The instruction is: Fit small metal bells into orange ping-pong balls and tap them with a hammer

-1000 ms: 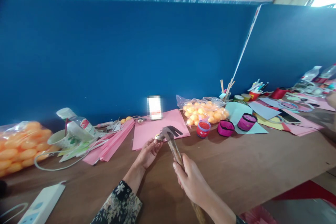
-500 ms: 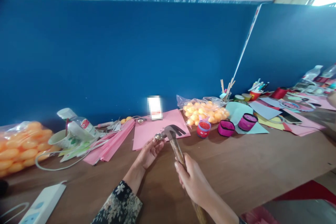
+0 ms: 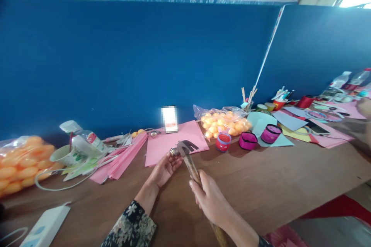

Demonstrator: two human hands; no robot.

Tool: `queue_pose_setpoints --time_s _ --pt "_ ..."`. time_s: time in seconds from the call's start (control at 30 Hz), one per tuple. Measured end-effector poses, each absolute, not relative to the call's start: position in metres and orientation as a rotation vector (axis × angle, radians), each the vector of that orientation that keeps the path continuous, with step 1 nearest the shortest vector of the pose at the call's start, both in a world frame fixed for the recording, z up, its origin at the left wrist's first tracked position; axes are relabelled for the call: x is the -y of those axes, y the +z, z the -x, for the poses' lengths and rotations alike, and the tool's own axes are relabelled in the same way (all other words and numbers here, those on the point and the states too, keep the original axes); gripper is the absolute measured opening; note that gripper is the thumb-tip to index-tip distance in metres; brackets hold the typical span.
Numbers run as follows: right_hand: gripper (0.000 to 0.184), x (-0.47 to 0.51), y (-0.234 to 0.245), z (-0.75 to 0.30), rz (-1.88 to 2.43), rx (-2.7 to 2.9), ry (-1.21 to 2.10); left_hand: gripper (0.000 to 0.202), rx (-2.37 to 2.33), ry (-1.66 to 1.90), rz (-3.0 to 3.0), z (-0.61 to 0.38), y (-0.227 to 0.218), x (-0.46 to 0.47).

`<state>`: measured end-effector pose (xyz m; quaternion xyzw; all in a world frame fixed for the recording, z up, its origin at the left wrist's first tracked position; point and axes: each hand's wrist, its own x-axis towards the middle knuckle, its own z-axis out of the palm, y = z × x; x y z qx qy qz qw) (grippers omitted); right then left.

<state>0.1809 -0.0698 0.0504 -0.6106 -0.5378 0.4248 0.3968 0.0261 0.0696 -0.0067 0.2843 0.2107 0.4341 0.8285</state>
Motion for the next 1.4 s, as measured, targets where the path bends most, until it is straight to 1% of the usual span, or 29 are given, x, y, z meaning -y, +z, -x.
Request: queue_pose_setpoints --time_s 0.17,0.47,0.67,0.73,0.93,1.07,1.17,1.23,1.33,1.4 --pt "0.028 0.071 0.051 -0.182 1.545 1.337 1.067 0.030 -0.464 0.884 -0.608 -0.026 -0.006 -0.069" --pt "0.028 0.071 0.048 -0.181 1.554 1.351 1.056 0.030 -0.439 0.874 -0.586 -0.027 -0.003 -0.069" --pt "0.028 0.071 0.048 -0.181 1.562 1.365 1.063 0.015 -0.449 0.981 -0.550 -0.027 -0.006 -0.070" --pt "0.029 0.071 0.050 -0.181 1.562 1.340 1.081 0.014 -0.436 0.986 -0.558 -0.026 -0.005 -0.069" --pt "0.028 0.071 0.052 -0.182 1.568 1.369 1.060 0.028 -0.417 0.932 -0.612 -0.025 -0.001 -0.067" --pt "0.028 0.072 0.052 -0.184 1.556 1.375 1.079 0.047 -0.385 0.952 -0.650 -0.024 0.001 -0.065" --pt "0.027 0.072 0.050 -0.184 1.556 1.367 1.068 0.055 -0.376 0.951 -0.666 -0.025 0.002 -0.063" --pt "0.028 0.073 0.049 -0.186 1.573 1.372 1.055 0.056 -0.385 0.946 -0.666 -0.025 0.002 -0.063" --pt "0.034 0.076 0.051 -0.195 1.616 1.371 1.076 0.053 -0.429 0.951 -0.653 -0.025 0.001 -0.065" --pt "0.036 0.082 0.052 -0.208 1.693 1.420 0.978 0.051 -0.445 0.967 -0.639 -0.025 -0.001 -0.066"
